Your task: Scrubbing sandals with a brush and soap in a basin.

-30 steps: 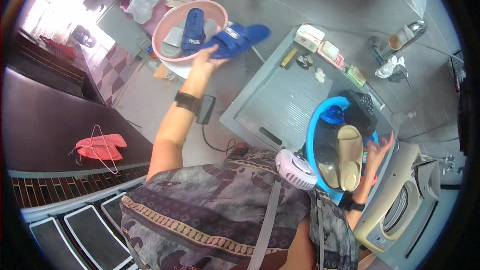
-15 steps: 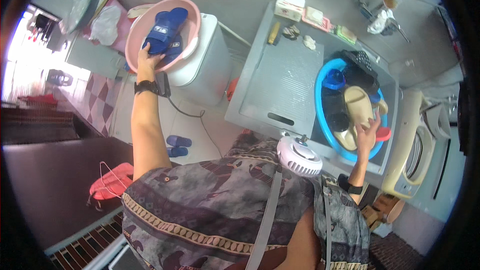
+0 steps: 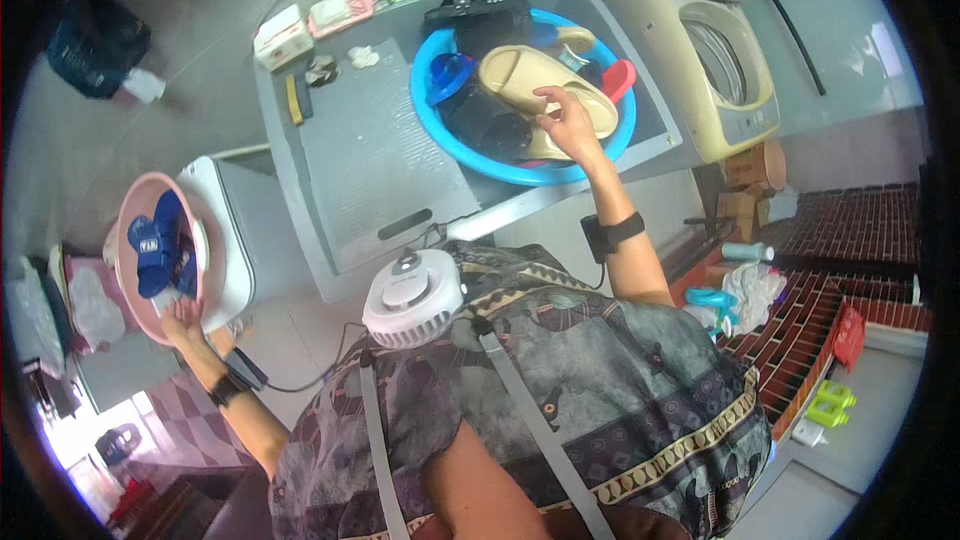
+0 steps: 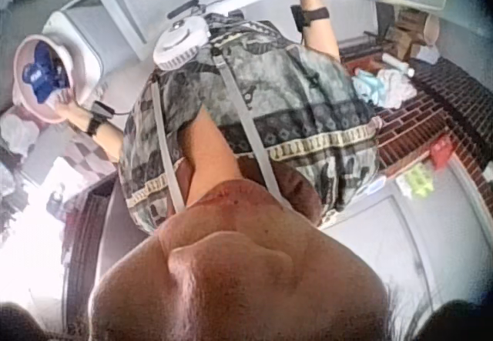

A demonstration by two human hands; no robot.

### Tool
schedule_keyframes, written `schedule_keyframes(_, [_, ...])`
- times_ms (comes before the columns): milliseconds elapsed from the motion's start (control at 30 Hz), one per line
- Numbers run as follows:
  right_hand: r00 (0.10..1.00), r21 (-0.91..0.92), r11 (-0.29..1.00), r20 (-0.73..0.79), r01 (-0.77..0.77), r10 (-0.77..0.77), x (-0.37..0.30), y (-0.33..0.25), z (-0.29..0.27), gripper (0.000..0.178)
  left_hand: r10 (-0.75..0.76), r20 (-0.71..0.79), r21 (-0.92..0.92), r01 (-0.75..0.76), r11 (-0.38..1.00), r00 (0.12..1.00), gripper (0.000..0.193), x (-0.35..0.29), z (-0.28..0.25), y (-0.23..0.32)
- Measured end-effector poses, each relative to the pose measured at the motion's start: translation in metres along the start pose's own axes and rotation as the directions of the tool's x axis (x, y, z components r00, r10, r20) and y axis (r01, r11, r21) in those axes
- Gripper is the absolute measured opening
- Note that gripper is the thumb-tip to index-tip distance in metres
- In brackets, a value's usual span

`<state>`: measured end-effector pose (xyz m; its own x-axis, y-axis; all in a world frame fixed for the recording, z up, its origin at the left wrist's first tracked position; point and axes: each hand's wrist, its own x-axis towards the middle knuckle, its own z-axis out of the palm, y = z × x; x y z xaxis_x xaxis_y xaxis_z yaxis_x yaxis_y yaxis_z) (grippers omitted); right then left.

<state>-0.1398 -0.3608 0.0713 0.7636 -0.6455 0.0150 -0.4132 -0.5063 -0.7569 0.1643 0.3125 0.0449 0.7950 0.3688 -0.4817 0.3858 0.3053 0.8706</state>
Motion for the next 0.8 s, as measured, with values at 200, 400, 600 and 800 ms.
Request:
schedule_keyframes(200, [0.959,-0.221,0.971,-0.241,0.092,-0.146,0.01,0.054,-0.008,0.033,0.422,0.2,0.338,-0.466,0.818,0.884,0.032,-0.067,0.052,-0.066])
schedule_keyframes(400, [0.975,0.168,0.963,-0.035,-0.21,0.219,0.014,0.081,-0.001,0.033,0.204,0.462,0.411,-0.412,0.813,0.863,0.021,-0.145,0.108,-0.117])
schedule_keyframes(600, [0.888,0.51,0.727,0.25,-0.459,0.386,0.024,0.066,0.023,0.02,0.165,0.611,0.401,-0.483,0.778,0.774,0.018,-0.17,0.14,-0.133])
schedule_keyframes(800, [0.912,0.621,0.721,-0.026,-0.306,0.41,0.03,0.06,0.019,0.009,0.249,0.612,0.342,-0.535,0.773,0.751,0.015,-0.185,0.157,-0.132])
